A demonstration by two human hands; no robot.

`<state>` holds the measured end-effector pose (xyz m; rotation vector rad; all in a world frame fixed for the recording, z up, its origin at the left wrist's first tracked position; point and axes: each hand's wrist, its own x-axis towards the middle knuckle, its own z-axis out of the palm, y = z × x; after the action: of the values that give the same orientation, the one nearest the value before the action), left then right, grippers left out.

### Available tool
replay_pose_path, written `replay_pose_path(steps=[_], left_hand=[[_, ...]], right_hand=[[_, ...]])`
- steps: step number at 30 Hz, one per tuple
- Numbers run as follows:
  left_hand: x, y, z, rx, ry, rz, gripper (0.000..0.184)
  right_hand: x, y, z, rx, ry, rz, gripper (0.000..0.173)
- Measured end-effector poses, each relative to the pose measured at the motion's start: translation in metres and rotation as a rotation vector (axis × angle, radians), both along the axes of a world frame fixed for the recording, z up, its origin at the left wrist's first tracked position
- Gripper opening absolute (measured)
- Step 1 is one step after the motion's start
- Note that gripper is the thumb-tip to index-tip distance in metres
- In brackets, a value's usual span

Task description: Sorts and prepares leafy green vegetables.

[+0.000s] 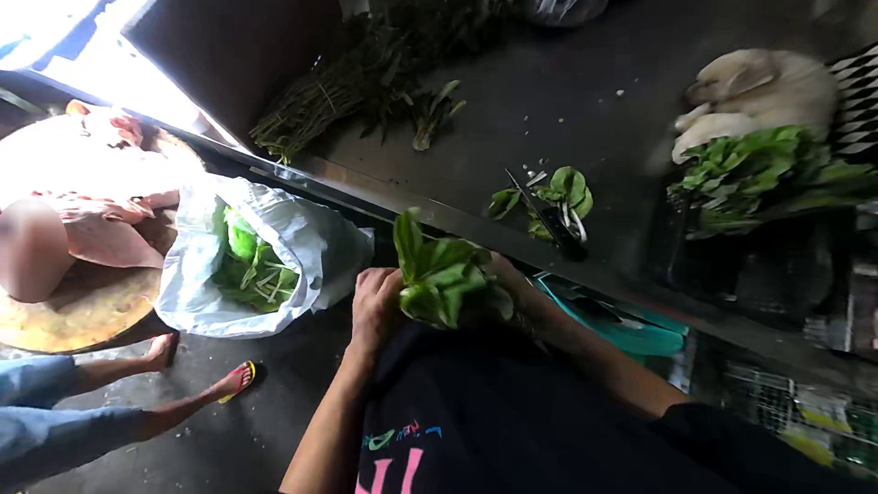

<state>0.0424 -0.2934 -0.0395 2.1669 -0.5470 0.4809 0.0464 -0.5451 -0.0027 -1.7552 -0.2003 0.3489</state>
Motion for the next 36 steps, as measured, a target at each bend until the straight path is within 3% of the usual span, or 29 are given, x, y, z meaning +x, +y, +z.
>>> replay_pose_path(steps=[4,6,14,19,21,23,25,27,31,36], left_hand=[[-0.004,-0.026,-0.01,-0.007,-0.188,-0.001,0.016],[-0.007,-0.039,-0.011,-0.005,-0.203,0.018,0.015],[-0.021,-0.076,-0.01,0.026,-0.043,-0.024,0.018],[-0.02,-0.088,-0.01,0.117,0.06,-0.154,0.024],[-0.019,-0.093,-0.009,0.132,0.076,-0.19,0.024],[-0.019,-0.097,-0.007,0.146,0.111,-0.226,0.025],[-0.02,-0.099,-0.007,0.154,0.138,-0.246,0.027],[-0.023,-0.1,-0.006,0.141,0.188,-0.258,0.028],[-0.031,-0.099,-0.002,0.037,0.392,-0.242,0.03],[-0.036,-0.1,0.0,-0.015,0.673,-0.02,0.047]], right_hand=[[0.012,-0.043,-0.003,-0.042,-0.132,0.006,0.05],[0.01,-0.062,-0.007,-0.027,-0.182,-0.029,0.046],[-0.002,-0.105,0.0,0.113,-0.157,-0.119,0.04],[0.003,-0.112,0.016,0.238,-0.075,-0.054,0.07],[0.007,-0.112,0.019,0.262,-0.083,-0.02,0.074],[0.007,-0.11,0.021,0.294,-0.068,-0.032,0.056],[0.007,-0.106,0.025,0.253,-0.063,-0.099,0.024],[0.008,-0.102,0.024,0.206,-0.046,-0.185,0.014],[0.013,-0.1,0.013,0.145,0.035,-0.255,0.017],[0.019,-0.095,-0.016,0.064,0.128,-0.249,0.029]])
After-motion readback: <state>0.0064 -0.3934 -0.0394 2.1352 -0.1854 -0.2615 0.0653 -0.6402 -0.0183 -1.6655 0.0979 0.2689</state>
